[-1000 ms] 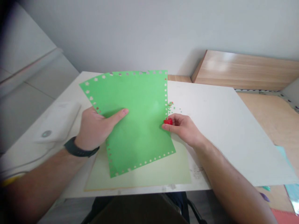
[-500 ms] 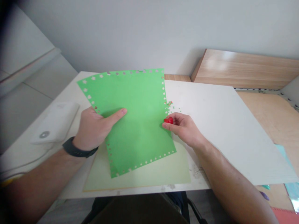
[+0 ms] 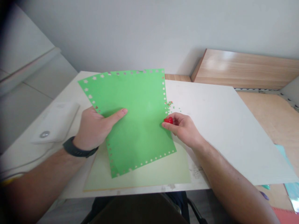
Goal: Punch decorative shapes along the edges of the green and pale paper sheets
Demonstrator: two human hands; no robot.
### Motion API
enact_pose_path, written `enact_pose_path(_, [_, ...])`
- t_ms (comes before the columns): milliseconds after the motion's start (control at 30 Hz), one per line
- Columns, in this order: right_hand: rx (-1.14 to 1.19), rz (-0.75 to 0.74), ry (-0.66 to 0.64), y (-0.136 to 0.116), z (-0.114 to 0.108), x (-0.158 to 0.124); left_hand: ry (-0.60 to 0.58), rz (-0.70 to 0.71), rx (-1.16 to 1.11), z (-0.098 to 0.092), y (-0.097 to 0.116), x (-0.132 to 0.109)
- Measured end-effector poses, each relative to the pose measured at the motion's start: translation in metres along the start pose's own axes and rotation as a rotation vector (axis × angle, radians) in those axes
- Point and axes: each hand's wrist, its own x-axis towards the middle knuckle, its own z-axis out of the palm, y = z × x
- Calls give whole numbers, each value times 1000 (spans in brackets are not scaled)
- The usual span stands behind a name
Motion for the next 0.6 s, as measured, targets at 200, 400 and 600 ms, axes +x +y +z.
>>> enact_pose_path(200, [19,12,-12,2,-1,1,8,-12,3,-1,1,0])
enact_pose_path(400, [15,19,-42,1,-3,2,-20,-29,10,-2,0,-1])
enact_pose_path(600, [4,28,-37,0,-3,1,-23,-37,14,-2,1,-1])
